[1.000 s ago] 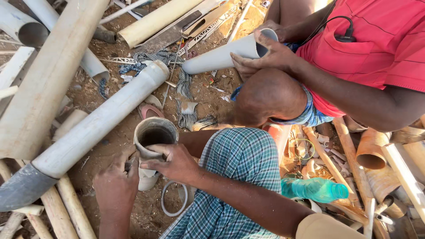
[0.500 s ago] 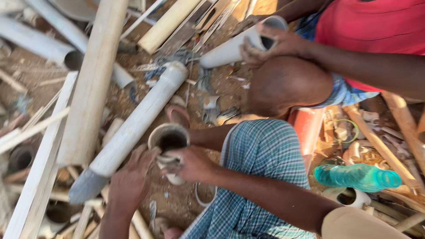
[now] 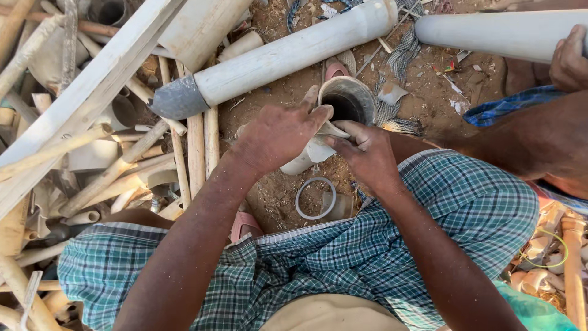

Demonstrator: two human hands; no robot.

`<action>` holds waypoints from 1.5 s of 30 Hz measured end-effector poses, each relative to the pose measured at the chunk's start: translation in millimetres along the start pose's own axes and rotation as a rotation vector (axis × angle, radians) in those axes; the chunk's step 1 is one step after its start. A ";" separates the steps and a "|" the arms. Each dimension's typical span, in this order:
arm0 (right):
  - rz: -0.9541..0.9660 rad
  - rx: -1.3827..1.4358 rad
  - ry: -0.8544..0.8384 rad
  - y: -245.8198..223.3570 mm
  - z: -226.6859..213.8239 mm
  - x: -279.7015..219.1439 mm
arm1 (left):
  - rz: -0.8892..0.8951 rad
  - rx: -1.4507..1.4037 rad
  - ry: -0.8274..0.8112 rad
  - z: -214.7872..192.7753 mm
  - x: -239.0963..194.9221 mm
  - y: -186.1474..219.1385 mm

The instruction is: The person sits on the ground and uses a small metal tool to scrape and peel off a dirty, paper-like layer from the surface of a white PVC pipe. They rotate the pipe to clean different sections, removing the residue by hand.

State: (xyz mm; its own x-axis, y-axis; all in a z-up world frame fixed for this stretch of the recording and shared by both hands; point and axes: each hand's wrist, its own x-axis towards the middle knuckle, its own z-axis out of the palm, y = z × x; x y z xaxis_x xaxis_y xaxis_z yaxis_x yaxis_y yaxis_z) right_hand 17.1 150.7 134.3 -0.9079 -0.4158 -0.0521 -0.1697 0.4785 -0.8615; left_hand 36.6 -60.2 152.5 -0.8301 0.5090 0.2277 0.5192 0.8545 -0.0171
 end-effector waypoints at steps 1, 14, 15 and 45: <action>0.006 0.037 -0.010 1.8 -1.3 0.5 | -0.008 -0.014 -0.015 3.6 1.2 0.7; 0.177 0.163 -0.017 -1.4 2.6 -0.9 | -0.130 -0.313 0.251 22.4 -4.8 -8.4; 0.178 0.170 -0.019 -0.5 0.7 -1.5 | -0.212 -0.433 0.178 23.1 -5.4 -7.9; 0.066 0.265 0.014 14.0 -12.1 -7.8 | -0.609 -0.893 0.449 57.3 -18.4 28.7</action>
State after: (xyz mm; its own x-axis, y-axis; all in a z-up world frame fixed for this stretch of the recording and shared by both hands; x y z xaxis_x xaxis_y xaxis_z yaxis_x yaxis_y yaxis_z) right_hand 17.2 170.0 128.8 -0.9192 -0.3789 -0.1070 -0.0056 0.2842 -0.9587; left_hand 55.2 -39.0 92.1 -0.9375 -0.1946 0.2886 0.1665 0.4774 0.8628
